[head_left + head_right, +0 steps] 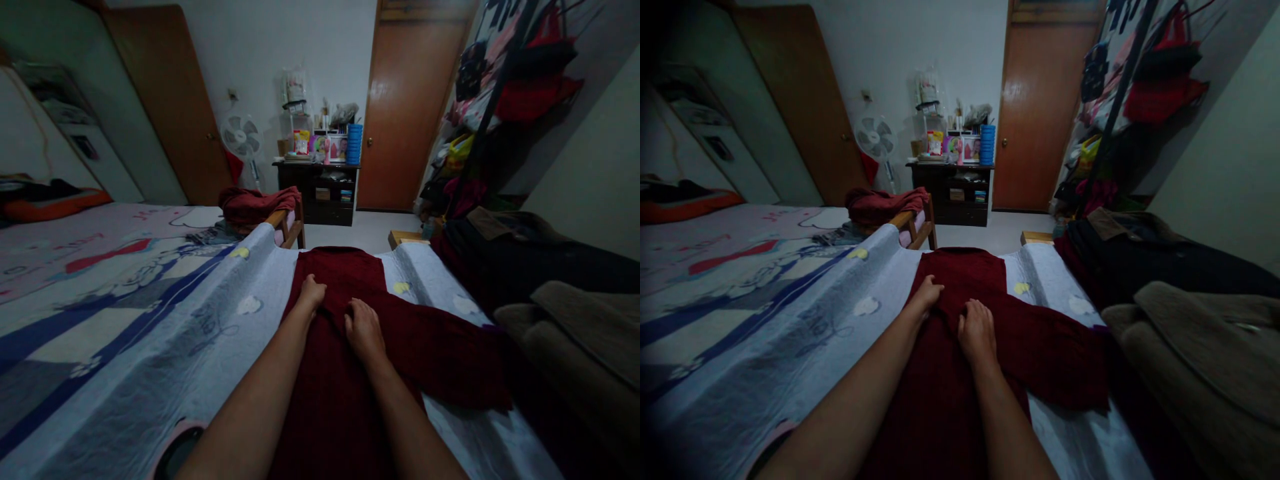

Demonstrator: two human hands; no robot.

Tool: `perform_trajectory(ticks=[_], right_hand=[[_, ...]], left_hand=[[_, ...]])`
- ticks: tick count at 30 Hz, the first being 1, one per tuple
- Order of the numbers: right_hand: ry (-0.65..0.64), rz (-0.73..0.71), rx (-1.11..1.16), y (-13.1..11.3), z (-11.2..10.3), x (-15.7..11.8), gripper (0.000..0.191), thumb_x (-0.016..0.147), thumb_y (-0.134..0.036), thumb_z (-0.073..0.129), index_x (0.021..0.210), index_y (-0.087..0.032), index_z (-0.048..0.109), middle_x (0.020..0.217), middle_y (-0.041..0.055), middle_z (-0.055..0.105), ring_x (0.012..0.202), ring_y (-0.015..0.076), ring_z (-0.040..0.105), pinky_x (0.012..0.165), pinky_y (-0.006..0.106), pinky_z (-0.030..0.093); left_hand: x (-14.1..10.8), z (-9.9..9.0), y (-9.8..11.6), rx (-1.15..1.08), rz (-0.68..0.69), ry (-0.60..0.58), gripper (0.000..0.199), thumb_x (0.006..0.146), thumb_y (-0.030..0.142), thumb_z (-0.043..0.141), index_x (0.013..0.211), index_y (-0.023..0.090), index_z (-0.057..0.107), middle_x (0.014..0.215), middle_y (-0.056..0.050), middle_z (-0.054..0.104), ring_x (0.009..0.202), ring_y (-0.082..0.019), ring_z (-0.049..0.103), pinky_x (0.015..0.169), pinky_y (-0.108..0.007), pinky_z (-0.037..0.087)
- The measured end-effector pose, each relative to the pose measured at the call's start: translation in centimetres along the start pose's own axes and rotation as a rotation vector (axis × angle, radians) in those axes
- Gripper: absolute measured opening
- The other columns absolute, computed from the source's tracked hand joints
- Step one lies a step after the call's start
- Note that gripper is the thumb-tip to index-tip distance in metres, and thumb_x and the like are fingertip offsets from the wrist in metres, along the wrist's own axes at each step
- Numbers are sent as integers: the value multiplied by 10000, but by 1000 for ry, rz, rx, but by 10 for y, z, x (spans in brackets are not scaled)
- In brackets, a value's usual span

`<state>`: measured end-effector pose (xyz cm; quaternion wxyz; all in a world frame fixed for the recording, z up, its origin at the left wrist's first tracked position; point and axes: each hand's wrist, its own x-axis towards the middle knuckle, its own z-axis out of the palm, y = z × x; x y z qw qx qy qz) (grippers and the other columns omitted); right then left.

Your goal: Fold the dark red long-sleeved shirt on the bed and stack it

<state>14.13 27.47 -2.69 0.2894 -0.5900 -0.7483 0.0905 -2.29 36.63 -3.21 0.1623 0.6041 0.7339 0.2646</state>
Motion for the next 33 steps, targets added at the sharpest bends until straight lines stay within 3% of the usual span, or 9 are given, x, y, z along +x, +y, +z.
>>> perform_trajectory(ticks=[5,9,14,18,21,29,33], right_hand=[[-1,-2,-8,-2,-1,0,344,867,-166,460,1183,-128,589,1277,127,601,1229,210,507,1097,356,324],[9,-21,-17,-3,-1,-1,328,869,-157,457,1165,-125,597,1270,127,603,1228,207,506,1099,350,318],[13,-27,-39,-1,1,0,300,859,-148,471,1119,-122,619,1253,128,613,1204,214,522,1083,347,336],[9,-33,-67,-2,1,1,302,864,-148,462,1122,-130,618,1259,121,610,1214,213,513,1089,346,324],[-14,-21,-105,-5,1,1,320,873,-151,445,1148,-127,607,1282,127,595,1238,216,494,1101,346,302],[-205,0,-226,-15,-7,5,397,896,-177,418,1268,-102,536,1415,160,476,1334,265,387,1110,396,255],[-433,55,-187,-17,-32,34,330,805,-202,577,1129,-150,619,1261,138,596,1136,246,560,936,325,407]], left_hand=[[-14,-10,-1,-69,-102,23,582,877,273,478,1439,181,358,1357,-119,565,1189,-263,575,986,-382,460],[-38,-19,1,-103,-133,32,504,865,211,461,1365,152,440,1324,-141,575,1171,-258,577,973,-366,460],[-68,-27,6,-100,-10,3,384,809,52,434,1143,146,598,1204,-111,619,1159,-185,560,1035,-282,383],[-77,-29,7,1,123,20,327,826,74,472,1106,150,623,1181,-108,609,1152,-197,533,1043,-296,355],[-76,-27,7,71,136,31,317,835,99,488,1110,172,627,1164,-102,610,1119,-215,534,1018,-322,366],[-77,-21,7,120,161,28,335,835,109,505,1147,181,602,1165,-106,595,1130,-225,514,992,-331,367],[-78,-26,9,65,122,65,294,795,80,540,1067,174,598,1125,-98,570,1082,-198,532,977,-297,378]])
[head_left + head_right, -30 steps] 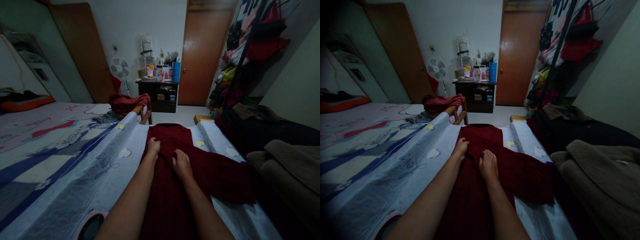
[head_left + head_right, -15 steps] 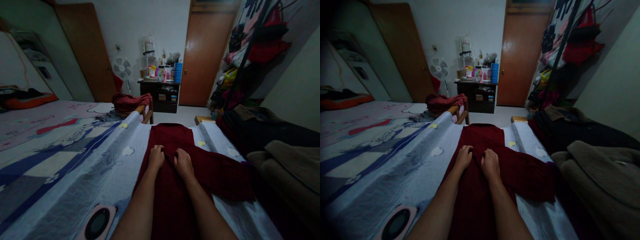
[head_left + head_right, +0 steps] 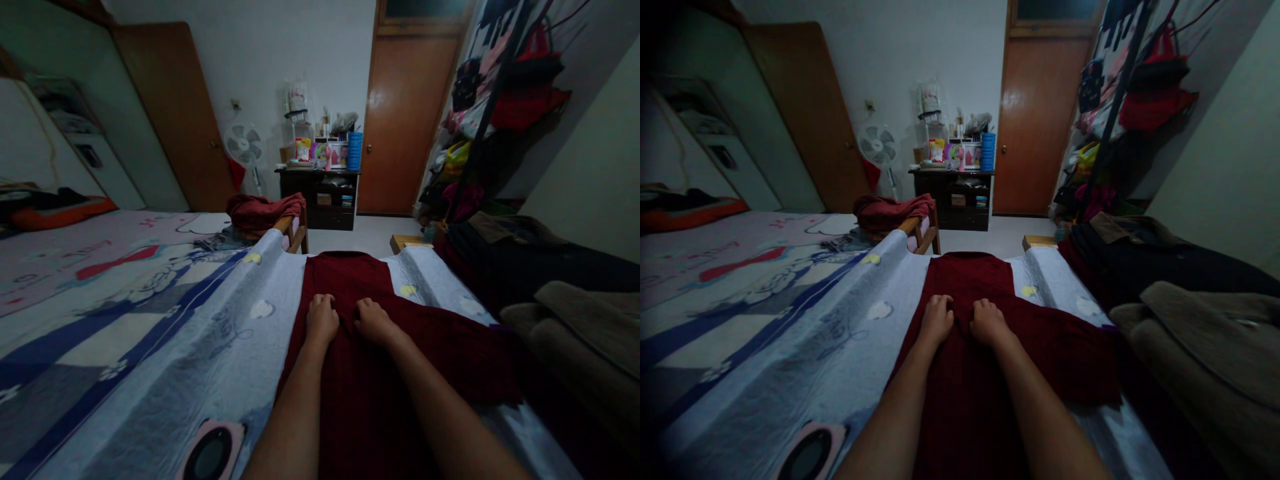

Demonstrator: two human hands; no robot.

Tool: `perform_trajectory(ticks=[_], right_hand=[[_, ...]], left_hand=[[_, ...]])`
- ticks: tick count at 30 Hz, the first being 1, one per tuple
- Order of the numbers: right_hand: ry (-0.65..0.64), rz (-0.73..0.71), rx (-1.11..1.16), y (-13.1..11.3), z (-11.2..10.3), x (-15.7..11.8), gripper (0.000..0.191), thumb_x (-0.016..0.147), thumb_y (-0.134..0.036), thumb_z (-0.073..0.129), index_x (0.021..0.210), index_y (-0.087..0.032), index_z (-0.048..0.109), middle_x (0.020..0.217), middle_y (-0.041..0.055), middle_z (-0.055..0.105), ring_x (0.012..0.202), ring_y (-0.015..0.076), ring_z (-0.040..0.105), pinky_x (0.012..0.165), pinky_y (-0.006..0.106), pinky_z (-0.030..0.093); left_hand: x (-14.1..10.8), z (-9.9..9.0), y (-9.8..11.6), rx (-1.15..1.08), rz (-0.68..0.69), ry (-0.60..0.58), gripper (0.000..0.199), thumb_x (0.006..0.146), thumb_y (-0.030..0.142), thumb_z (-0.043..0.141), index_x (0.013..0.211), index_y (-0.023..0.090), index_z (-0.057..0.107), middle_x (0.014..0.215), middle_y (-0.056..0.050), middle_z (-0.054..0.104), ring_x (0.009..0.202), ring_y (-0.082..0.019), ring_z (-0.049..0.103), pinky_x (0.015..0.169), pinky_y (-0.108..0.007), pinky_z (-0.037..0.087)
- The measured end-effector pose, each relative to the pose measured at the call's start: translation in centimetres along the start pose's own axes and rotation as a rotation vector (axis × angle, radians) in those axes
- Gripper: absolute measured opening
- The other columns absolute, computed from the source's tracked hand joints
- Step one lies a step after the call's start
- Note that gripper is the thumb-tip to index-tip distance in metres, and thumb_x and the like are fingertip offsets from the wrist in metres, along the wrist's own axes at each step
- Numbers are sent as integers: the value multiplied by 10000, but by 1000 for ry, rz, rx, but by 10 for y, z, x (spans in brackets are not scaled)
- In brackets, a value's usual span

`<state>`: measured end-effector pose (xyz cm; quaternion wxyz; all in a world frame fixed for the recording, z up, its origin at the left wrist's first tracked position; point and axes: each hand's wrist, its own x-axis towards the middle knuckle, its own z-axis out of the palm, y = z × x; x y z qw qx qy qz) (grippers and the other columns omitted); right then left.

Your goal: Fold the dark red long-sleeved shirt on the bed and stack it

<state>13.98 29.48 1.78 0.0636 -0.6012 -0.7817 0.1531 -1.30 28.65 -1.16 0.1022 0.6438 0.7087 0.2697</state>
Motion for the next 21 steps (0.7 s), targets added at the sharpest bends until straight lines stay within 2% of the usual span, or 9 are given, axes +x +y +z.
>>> perform_trajectory(ticks=[3,6,9,11,15,19,21], right_hand=[[-3,31,35,4,-25,20,217,792,-169,570,991,-178,657,1075,83,681,976,185,628,830,253,426],[143,177,67,7,-34,37,258,864,-176,451,1047,-163,633,1071,112,683,999,195,629,820,267,429],[275,370,144,10,-28,43,291,875,-248,467,1108,-157,616,1058,134,691,1011,216,640,808,277,445],[288,437,167,14,-22,44,324,863,-278,495,1146,-164,604,1058,140,694,1012,227,647,798,285,457],[234,505,149,19,-13,43,306,842,-288,511,1108,-183,621,1054,141,696,994,247,658,771,312,474],[248,522,145,22,-15,44,265,839,-278,511,1055,-203,645,1031,120,702,963,234,661,745,300,473],[265,517,154,24,-17,44,236,833,-254,508,1005,-213,665,997,104,708,933,219,663,731,283,463]], left_hand=[[1,-6,0,-18,-44,28,190,758,86,584,928,171,598,1039,-79,550,993,-172,552,943,-257,397],[3,-12,-2,-7,-51,4,90,755,108,593,787,193,591,931,-49,547,906,-161,563,875,-243,420],[4,-15,-3,-19,-38,-41,95,751,110,588,723,201,588,847,-26,557,821,-149,571,798,-234,429],[5,-16,-4,-31,-26,-64,92,739,113,595,710,200,598,832,-22,572,788,-143,575,763,-231,429],[4,-17,-2,-39,-13,-89,47,752,187,626,708,198,640,841,-27,603,784,-143,591,753,-233,431],[2,-20,2,-14,-25,-103,237,833,378,596,717,195,694,845,-51,636,783,-166,611,767,-267,438],[2,-20,3,-10,-9,-122,254,852,369,570,732,197,714,840,-54,650,797,-172,617,777,-273,438]])
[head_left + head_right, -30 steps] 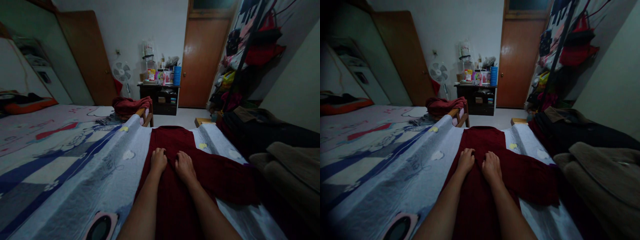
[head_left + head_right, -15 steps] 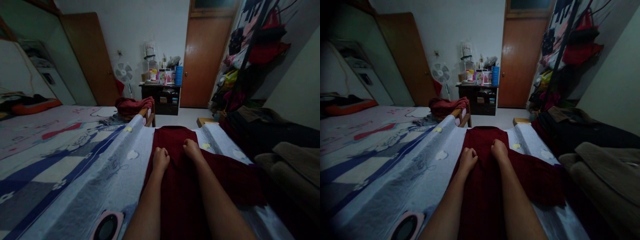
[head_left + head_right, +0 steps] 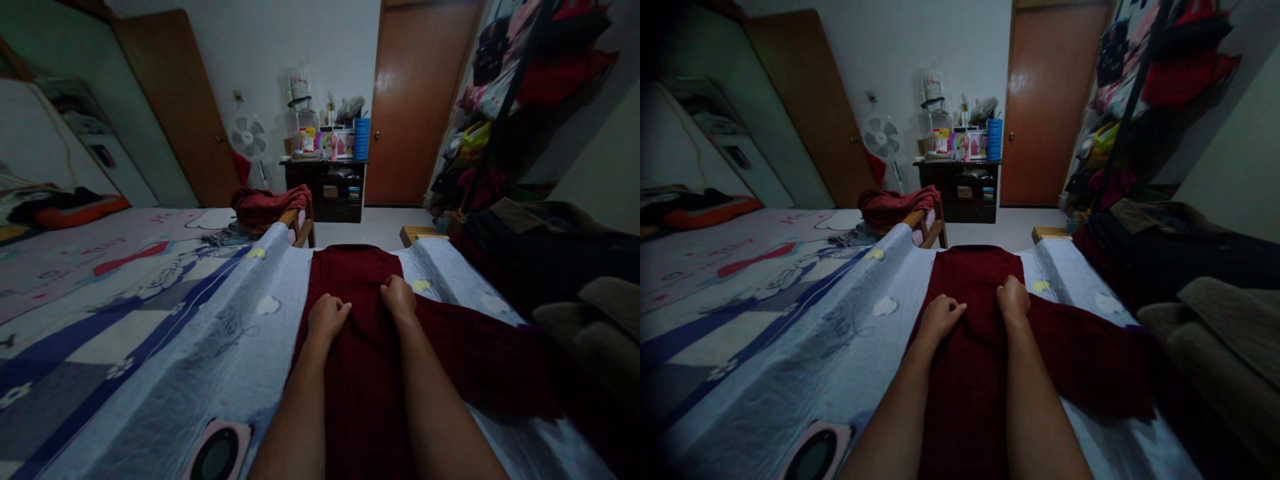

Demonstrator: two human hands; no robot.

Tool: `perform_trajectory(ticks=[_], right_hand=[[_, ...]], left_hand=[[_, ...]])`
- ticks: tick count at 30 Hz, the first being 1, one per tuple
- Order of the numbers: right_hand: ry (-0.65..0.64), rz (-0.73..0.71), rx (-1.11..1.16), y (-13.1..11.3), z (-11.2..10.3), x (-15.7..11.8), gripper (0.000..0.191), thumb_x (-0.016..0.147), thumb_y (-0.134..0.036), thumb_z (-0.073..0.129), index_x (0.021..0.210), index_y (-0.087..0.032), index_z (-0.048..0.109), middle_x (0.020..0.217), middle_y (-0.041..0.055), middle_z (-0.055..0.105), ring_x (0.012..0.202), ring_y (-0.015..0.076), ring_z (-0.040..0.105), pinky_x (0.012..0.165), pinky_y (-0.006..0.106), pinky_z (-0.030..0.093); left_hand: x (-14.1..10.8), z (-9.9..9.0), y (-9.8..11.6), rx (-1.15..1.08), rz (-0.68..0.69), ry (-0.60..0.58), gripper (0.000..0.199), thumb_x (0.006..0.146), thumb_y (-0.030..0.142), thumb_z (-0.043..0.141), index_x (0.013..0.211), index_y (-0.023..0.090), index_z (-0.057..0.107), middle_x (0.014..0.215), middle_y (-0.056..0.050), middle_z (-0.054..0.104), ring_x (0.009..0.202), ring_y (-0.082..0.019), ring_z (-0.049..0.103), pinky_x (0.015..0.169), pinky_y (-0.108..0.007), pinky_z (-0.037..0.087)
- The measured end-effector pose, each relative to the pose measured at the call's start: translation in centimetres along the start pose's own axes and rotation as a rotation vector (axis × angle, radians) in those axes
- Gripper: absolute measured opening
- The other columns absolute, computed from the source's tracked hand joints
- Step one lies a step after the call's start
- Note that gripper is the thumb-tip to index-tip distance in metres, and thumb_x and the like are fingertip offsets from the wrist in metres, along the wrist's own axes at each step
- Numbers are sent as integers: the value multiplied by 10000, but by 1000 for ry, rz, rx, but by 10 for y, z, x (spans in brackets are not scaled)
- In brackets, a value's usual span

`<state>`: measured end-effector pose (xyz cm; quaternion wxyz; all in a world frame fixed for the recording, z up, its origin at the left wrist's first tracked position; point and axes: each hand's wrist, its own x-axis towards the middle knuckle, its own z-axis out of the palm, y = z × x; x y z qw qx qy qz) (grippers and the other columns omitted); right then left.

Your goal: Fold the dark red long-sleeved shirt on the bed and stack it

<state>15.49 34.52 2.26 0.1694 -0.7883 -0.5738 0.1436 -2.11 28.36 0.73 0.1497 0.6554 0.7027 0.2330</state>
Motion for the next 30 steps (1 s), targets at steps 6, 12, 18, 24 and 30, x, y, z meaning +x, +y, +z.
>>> perform_trajectory(ticks=[6,12,18,24,30], right_hand=[[101,-100,111,7,-4,5,236,843,-227,473,928,-199,691,921,79,719,880,197,654,766,252,434],[125,-195,189,5,-5,4,330,837,-179,452,1092,-158,660,1069,80,707,987,198,640,862,245,432],[42,-205,161,4,0,3,429,800,-137,468,1199,-121,624,1136,115,689,1075,218,623,935,256,423],[22,-230,170,6,2,3,431,821,-152,483,1239,-110,583,1157,118,680,1092,221,619,950,263,420],[33,-216,191,4,4,2,541,839,-220,525,1371,-150,455,1245,129,631,1159,233,582,979,308,416]], left_hand=[[2,-1,-4,-123,56,-15,194,735,96,567,841,190,701,893,-31,651,841,-144,610,807,-237,446],[-2,0,-2,-140,181,-24,281,690,138,666,959,214,637,991,-22,598,935,-164,578,861,-262,454],[-5,9,4,-16,178,11,388,678,241,741,1040,228,603,1064,-42,582,1018,-210,546,911,-309,431],[-6,15,3,-8,157,15,369,737,51,551,1056,234,580,1046,-44,574,969,-172,576,888,-265,429],[-6,10,6,-37,118,112,512,643,-34,491,1083,228,492,1088,-50,560,1022,-176,556,907,-260,417]])
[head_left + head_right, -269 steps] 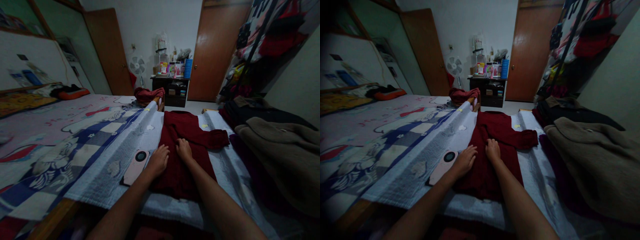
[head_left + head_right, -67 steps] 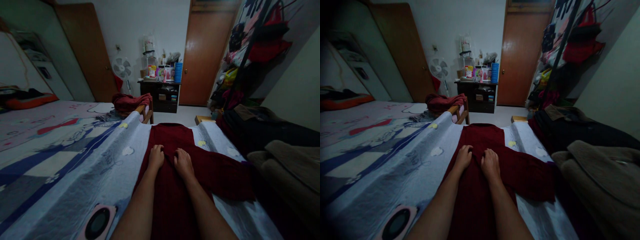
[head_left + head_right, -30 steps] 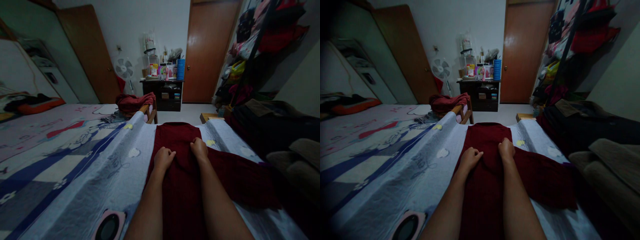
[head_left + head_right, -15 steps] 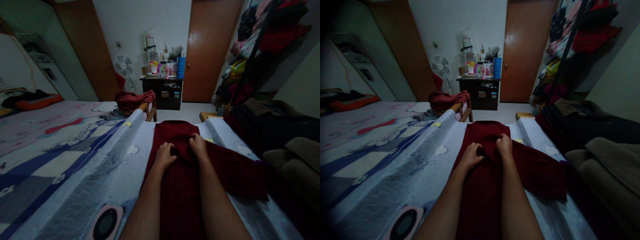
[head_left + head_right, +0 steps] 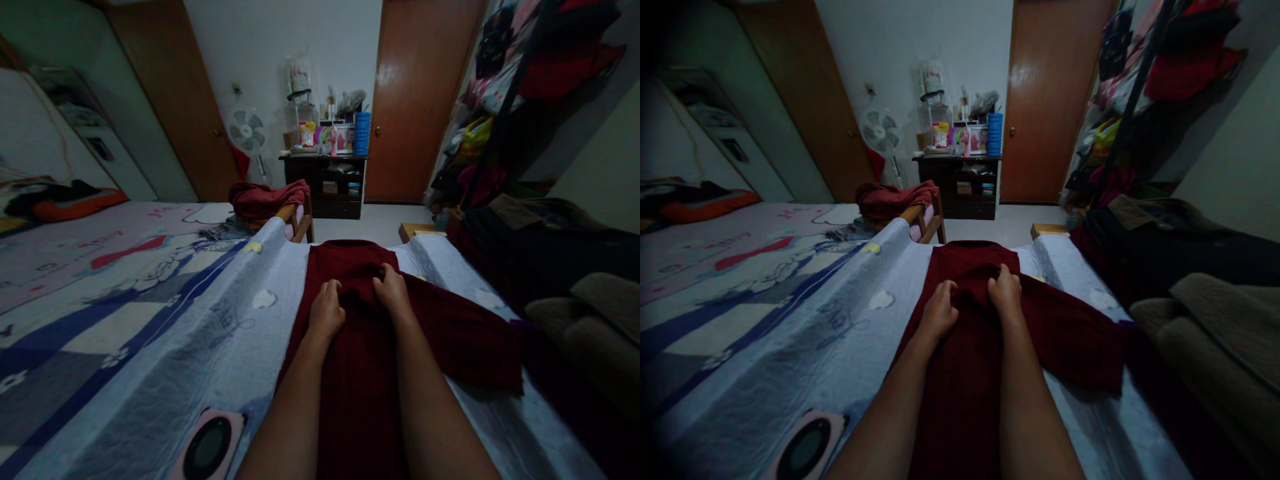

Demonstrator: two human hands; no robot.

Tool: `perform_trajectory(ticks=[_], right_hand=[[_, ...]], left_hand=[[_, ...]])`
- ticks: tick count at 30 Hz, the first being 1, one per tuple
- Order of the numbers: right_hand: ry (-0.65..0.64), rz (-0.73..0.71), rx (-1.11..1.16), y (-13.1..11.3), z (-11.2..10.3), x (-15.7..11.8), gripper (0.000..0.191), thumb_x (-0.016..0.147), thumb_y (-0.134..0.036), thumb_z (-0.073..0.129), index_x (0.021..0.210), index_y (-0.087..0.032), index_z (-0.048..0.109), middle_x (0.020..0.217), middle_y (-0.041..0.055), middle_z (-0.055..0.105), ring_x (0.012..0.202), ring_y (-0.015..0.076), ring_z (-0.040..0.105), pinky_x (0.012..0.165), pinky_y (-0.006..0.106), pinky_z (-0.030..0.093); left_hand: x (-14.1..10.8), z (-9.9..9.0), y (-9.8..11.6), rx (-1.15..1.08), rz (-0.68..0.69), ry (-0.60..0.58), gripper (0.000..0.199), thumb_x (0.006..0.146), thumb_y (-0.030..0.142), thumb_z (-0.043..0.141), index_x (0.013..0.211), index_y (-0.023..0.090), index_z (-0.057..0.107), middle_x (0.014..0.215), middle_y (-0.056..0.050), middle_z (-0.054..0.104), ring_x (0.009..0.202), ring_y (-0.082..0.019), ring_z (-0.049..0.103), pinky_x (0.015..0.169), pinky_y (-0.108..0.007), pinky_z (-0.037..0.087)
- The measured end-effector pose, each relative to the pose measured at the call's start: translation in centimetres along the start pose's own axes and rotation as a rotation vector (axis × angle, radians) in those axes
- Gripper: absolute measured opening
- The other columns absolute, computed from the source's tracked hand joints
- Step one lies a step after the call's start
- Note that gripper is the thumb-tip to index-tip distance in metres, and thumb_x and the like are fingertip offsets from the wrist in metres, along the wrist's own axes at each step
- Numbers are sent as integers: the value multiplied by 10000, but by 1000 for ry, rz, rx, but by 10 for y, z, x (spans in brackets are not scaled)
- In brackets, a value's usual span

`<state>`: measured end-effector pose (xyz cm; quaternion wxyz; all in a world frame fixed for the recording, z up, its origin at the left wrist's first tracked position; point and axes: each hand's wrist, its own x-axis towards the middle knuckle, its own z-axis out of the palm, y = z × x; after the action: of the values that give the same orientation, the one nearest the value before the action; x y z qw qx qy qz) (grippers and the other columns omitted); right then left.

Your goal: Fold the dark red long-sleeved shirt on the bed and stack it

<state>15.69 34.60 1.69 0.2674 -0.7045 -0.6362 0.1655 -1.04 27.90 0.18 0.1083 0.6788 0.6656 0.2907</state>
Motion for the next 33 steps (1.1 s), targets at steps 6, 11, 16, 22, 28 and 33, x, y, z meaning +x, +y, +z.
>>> perform_trajectory(ticks=[6,11,16,22,28,33], right_hand=[[-68,5,-90,0,2,-1,681,823,-310,586,1432,-118,350,1303,177,578,1226,285,529,979,364,414],[-112,-28,-147,4,3,-1,636,823,-326,600,1393,-116,413,1324,176,563,1247,273,507,986,358,398],[-152,-83,-152,6,1,-1,399,830,-305,591,1201,-156,602,1257,127,618,1153,242,565,927,326,428],[-121,-5,-178,6,-8,-1,334,830,-318,583,1139,-207,647,1147,107,665,1091,263,589,902,359,436],[-133,25,-271,6,-11,-3,336,826,-367,582,1109,-207,666,1184,130,623,1093,308,565,879,401,447],[-157,18,-274,6,-8,-4,335,833,-368,579,1113,-208,671,1201,133,612,1104,313,557,885,410,447]], left_hand=[[2,-10,5,70,-81,-25,310,662,15,529,885,230,547,944,-33,600,882,-184,580,818,-272,437],[2,-9,4,93,-54,-85,281,706,52,542,905,226,636,946,-37,620,891,-176,590,840,-266,435],[-1,-4,2,142,-41,-121,215,780,168,596,979,226,656,969,-52,617,881,-180,596,812,-272,440],[0,0,3,170,-50,-119,164,801,231,654,964,251,671,974,-33,590,899,-171,584,829,-268,433],[1,2,6,185,4,-77,122,811,183,628,918,237,648,1007,-51,585,959,-206,551,859,-309,416],[3,5,10,131,60,-21,319,793,228,676,1098,238,584,1086,-43,631,995,-225,531,875,-332,397]])
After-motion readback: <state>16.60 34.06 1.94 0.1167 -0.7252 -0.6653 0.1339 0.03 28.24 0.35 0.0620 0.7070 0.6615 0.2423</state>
